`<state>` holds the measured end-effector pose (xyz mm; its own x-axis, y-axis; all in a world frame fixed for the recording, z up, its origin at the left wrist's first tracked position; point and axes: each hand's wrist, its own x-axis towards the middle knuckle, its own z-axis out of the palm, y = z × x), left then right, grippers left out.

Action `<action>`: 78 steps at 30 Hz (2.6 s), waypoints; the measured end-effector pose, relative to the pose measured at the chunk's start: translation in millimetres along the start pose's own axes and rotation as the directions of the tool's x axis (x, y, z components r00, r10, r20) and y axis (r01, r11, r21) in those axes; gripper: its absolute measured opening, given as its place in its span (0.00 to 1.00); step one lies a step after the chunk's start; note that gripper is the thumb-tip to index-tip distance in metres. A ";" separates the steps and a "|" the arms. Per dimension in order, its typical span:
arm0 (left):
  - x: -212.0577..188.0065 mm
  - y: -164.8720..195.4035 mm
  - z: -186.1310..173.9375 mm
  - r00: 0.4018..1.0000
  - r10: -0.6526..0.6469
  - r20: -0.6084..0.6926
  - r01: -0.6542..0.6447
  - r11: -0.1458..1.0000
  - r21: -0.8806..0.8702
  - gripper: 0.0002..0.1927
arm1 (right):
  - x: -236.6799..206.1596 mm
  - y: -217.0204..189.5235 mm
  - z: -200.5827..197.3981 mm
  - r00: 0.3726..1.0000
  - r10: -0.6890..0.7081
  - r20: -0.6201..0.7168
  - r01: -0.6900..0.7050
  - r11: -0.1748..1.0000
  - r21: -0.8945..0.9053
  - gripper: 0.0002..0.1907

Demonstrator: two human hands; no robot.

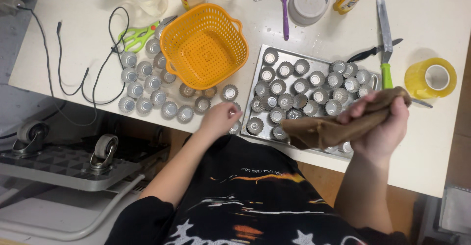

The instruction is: The person wipes small fluted metal baking molds one at a time with a brown cloth and places each cleaned mold into an orange plastic basket. The molds are taken from a metal tray and from the table surface, and the wiping continues across the whole episode.

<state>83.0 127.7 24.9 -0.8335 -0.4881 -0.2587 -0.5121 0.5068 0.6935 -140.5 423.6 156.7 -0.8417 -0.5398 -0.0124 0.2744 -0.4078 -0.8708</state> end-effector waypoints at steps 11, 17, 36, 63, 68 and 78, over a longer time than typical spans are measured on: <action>50.0 19.0 80.7 0.911 0.169 0.376 -0.354 0.787 0.506 0.11 | -44.7 -72.7 53.8 0.985 -0.034 0.171 0.175 0.216 -0.961 0.21; 47.0 12.3 75.7 0.951 0.228 0.208 -0.242 0.969 0.044 0.12 | -76.7 -78.1 1.3 0.843 -0.462 0.277 0.445 0.308 -0.841 0.23; 34.5 102.6 35.3 0.993 -0.083 0.088 0.092 0.047 -0.995 0.17 | -30.2 147.9 63.4 0.928 0.370 -0.044 -0.355 0.840 -0.411 0.23; 31.3 74.1 -34.3 0.976 0.178 0.122 0.100 0.127 -0.987 0.25 | -7.5 163.2 116.3 0.966 0.247 -0.077 -0.258 0.898 -0.356 0.12; 43.8 62.3 -47.9 0.948 0.087 0.305 0.317 -0.246 -0.916 0.19 | 6.1 150.5 141.5 0.972 0.105 -0.211 -0.184 0.897 -0.401 0.08; 69.4 35.3 -67.4 0.930 0.003 0.367 0.347 -0.336 -0.876 0.15 | -16.7 134.1 213.7 0.978 -0.184 -0.102 0.105 0.846 -0.523 0.09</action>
<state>21.1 63.8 76.8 -0.8530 -0.1913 -0.4856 0.0641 -0.9617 0.2664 9.8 220.6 145.1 -0.9206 -0.3778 0.0985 -0.0995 -0.0169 -0.9949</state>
